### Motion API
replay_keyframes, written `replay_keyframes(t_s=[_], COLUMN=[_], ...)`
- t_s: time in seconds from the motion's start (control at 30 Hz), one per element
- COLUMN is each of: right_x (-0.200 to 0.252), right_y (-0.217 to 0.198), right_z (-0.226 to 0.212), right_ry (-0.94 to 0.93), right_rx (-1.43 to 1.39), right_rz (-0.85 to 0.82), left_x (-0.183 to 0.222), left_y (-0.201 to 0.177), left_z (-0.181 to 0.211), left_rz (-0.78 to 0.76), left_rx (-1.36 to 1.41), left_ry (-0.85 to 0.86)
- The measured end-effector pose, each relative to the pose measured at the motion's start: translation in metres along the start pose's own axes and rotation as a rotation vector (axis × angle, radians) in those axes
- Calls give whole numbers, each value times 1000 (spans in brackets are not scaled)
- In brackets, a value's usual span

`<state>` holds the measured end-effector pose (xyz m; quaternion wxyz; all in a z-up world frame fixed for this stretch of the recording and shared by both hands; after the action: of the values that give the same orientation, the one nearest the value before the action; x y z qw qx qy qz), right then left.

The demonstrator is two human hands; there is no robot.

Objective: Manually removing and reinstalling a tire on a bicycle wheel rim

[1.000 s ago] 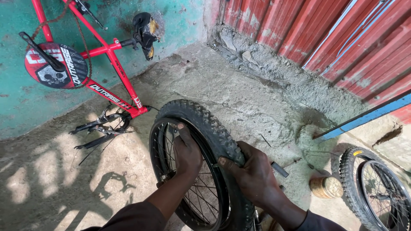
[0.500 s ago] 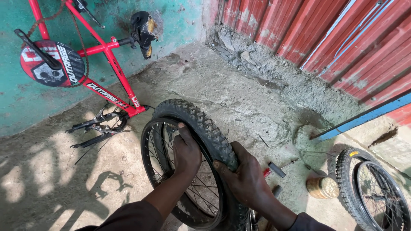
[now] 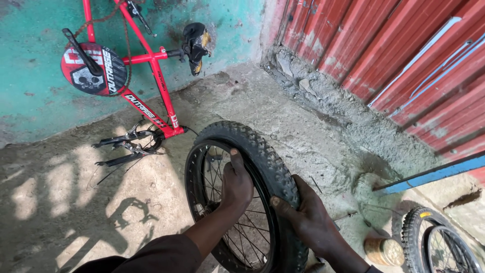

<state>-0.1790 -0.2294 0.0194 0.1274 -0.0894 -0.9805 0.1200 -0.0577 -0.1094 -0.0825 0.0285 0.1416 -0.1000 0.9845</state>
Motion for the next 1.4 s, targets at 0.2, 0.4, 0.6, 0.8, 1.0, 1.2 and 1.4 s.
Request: replay_keyframes(t_s=[0.2,0.4,0.6,0.8,1.0,1.2,1.4], right_x=[0,1,-3,-19,-47,-45,-26], right_y=[-1,6,8,-6,-49,-80,-85], right_z=[3,6,38,25,15,1,2], right_ry=[18,28,56,-327,-721,-709,-723], right_rx=[73,116,115,97,656,618,458], right_rz=[-25,-12,-67,-137,295,-53,-171], left_x=[6,3,1,-6,41,69,67], left_y=[-1,1,-2,-8,-18,-14,-34], left_z=[4,0,0,3,50,51,64], left_rz=[-20,-41,-100,-299,-593,-980,-1129], left_rx=[13,45,208,351,260,128,-226], left_ry=[-29,-66,-208,-178,-401,-342,-181])
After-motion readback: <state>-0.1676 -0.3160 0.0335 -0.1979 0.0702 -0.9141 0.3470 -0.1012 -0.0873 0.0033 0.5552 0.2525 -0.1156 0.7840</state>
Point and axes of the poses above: each hand's wrist, its own x-axis away from the middle knuckle, its own y-axis out of the palm, z = x × y, the point moved 1 cm from there along -x, towards the middle knuckle, and after that the axes turned 3 degrees about -y, right-handed, at the moved point
